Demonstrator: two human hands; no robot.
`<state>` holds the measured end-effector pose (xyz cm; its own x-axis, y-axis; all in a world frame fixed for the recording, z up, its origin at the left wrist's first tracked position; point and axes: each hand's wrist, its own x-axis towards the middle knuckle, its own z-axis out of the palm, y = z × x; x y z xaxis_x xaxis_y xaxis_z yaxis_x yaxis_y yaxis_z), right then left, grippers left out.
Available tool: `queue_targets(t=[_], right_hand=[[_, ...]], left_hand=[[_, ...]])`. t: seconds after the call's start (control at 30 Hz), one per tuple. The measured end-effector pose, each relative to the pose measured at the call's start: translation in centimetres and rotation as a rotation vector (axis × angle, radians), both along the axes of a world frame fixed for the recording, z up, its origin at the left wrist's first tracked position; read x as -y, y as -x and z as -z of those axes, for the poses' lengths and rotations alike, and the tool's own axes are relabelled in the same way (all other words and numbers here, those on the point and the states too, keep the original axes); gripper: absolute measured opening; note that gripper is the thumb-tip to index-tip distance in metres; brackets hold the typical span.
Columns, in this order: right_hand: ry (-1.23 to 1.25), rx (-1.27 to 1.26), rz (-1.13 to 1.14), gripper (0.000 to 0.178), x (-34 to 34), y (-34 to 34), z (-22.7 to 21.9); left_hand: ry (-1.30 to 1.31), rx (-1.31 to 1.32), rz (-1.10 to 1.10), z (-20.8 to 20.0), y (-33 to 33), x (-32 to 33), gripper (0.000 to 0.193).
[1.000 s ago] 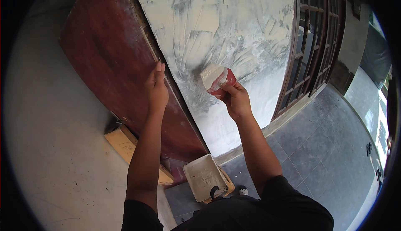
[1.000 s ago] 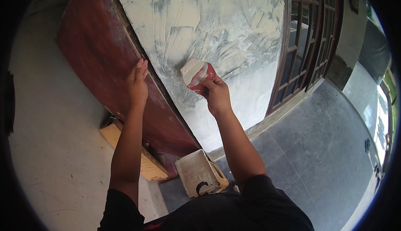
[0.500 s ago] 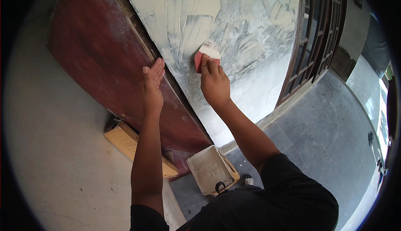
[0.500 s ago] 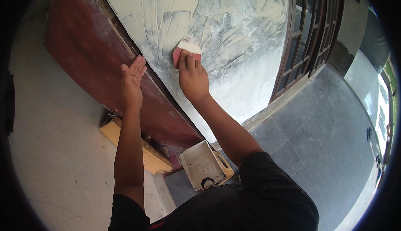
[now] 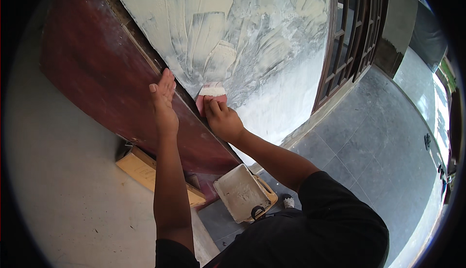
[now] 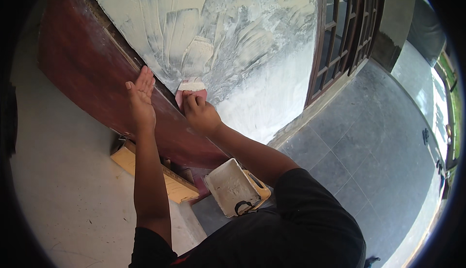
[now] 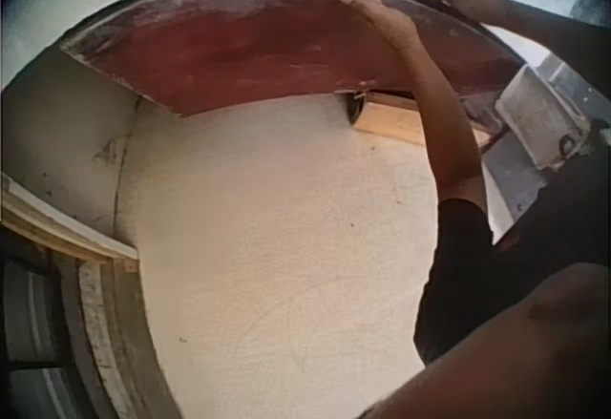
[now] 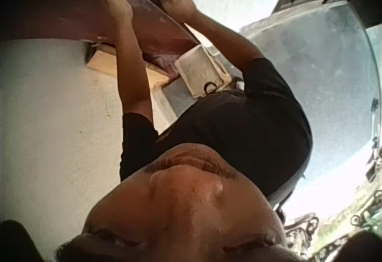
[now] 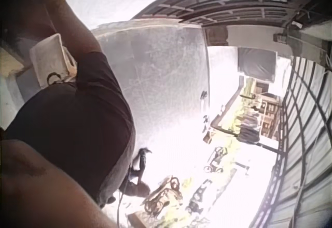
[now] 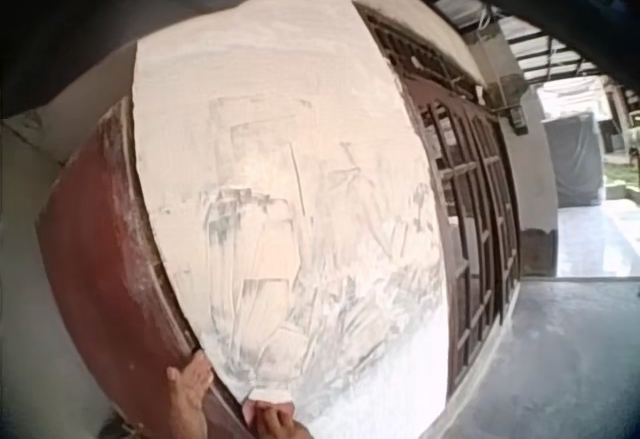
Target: The person applies filler or putty to a wall surface with a scraper, smoothing the material onto the wall.
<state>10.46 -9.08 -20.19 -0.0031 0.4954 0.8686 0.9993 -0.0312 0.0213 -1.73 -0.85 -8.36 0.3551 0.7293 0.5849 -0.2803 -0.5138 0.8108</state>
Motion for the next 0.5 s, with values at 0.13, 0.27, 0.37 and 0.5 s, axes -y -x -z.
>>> queue_targets(t=[0.13,0.27,0.37,0.5], right_hand=[[-0.006,-0.297,-0.077,0.055,3.8,-0.6,-1.8],[-0.236,-0.309,0.083,0.053,4.6,-4.3,-7.0],[-0.273,-0.252,0.157,0.051,2.3,-5.6,-9.4],[-0.125,-0.004,0.179,0.056,-1.5,-3.3,-5.6]], left_hand=[[-0.005,-0.051,-0.010,0.1,0.1,1.0,0.085],[-0.012,-0.056,0.012,0.3,0.3,1.8,0.082],[-0.020,-0.058,0.033,0.2,-0.3,2.1,0.083],[-0.003,-0.053,0.041,0.1,-0.4,2.1,0.086]])
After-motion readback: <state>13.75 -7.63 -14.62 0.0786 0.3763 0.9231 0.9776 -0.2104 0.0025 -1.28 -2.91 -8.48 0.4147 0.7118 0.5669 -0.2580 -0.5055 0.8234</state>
